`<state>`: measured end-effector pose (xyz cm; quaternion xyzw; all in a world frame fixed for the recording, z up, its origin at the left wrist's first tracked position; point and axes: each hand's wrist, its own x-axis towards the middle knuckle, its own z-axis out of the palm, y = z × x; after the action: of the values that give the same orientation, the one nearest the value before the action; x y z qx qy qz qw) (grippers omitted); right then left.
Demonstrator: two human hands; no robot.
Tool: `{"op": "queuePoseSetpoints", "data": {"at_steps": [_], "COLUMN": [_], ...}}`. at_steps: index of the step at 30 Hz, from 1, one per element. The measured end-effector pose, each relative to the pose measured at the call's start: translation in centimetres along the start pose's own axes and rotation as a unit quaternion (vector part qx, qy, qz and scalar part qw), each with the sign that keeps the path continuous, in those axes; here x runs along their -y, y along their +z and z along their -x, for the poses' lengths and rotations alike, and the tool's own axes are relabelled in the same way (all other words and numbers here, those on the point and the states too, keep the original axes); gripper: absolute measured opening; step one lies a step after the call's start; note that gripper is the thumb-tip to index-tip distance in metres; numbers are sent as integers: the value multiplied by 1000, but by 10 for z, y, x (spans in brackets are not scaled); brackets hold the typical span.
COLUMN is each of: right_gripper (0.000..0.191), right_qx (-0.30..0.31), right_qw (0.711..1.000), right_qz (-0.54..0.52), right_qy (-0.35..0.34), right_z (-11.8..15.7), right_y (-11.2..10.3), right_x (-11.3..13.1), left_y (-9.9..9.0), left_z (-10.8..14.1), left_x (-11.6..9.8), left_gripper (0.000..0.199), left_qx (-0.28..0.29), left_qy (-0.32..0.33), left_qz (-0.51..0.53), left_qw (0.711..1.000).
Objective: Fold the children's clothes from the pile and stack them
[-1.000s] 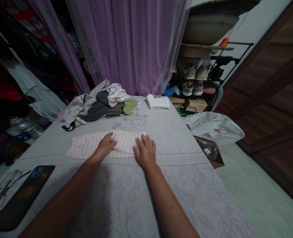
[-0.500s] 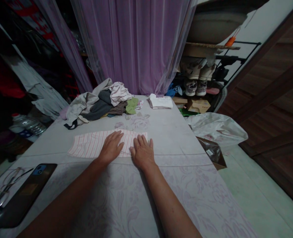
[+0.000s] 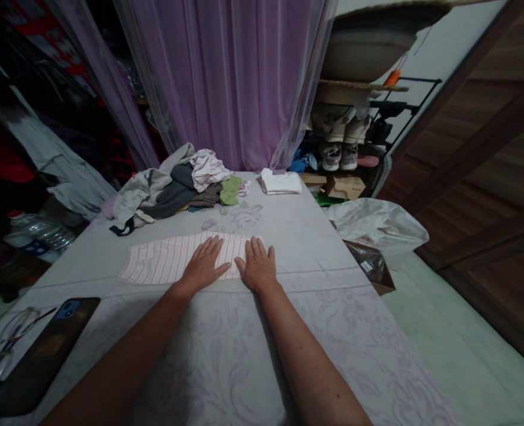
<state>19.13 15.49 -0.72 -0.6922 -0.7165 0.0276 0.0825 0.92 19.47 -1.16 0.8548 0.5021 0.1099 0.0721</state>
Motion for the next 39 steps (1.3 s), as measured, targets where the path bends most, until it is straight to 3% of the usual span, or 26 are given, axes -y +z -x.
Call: {"op": "queuePoseSetpoints", "data": {"at_steps": [3, 8, 12, 15, 19, 23, 30, 34, 39], "right_gripper": [61, 59, 57, 55, 56, 55, 48, 41, 34], "right_qx": [22, 60, -8, -7, -6, -26, -90, -122, -152], "right_qw": [1000, 997, 1000, 999, 999, 998, 994, 990, 986], "right_qz": [3, -11, -20, -16, 4, 7, 5, -21, -43], "right_qy": [18, 37, 10, -46, -47, -51, -68, -71, -54], "right_z": [4, 10, 10, 9, 10, 12, 16, 19, 20], "right_y": [-6, -21, -23, -14, 0, 3, 8, 9, 11], "right_x": [-17, -36, -14, 3, 6, 2, 2, 0, -2], "left_y": [-2, -6, -6, -6, -11, -25, -63, -85, -102], "left_z": [5, 12, 12, 11, 15, 27, 51, 51, 50], "left_x": [5, 17, 17, 15, 22, 55, 128, 146, 163], "left_gripper": [80, 81, 76, 71, 65, 60, 66, 70, 42], "left_qx": [-2, 17, 19, 21, 36, 45, -23, 28, 119], "left_qy": [-33, -32, -39, -40, -63, -146, -318, -409, -414], "left_qz": [-4, -10, -25, -39, -67, -101, -83, -49, 19], "left_qw": [999, 999, 999, 998, 995, 983, 944, 911, 902]}}
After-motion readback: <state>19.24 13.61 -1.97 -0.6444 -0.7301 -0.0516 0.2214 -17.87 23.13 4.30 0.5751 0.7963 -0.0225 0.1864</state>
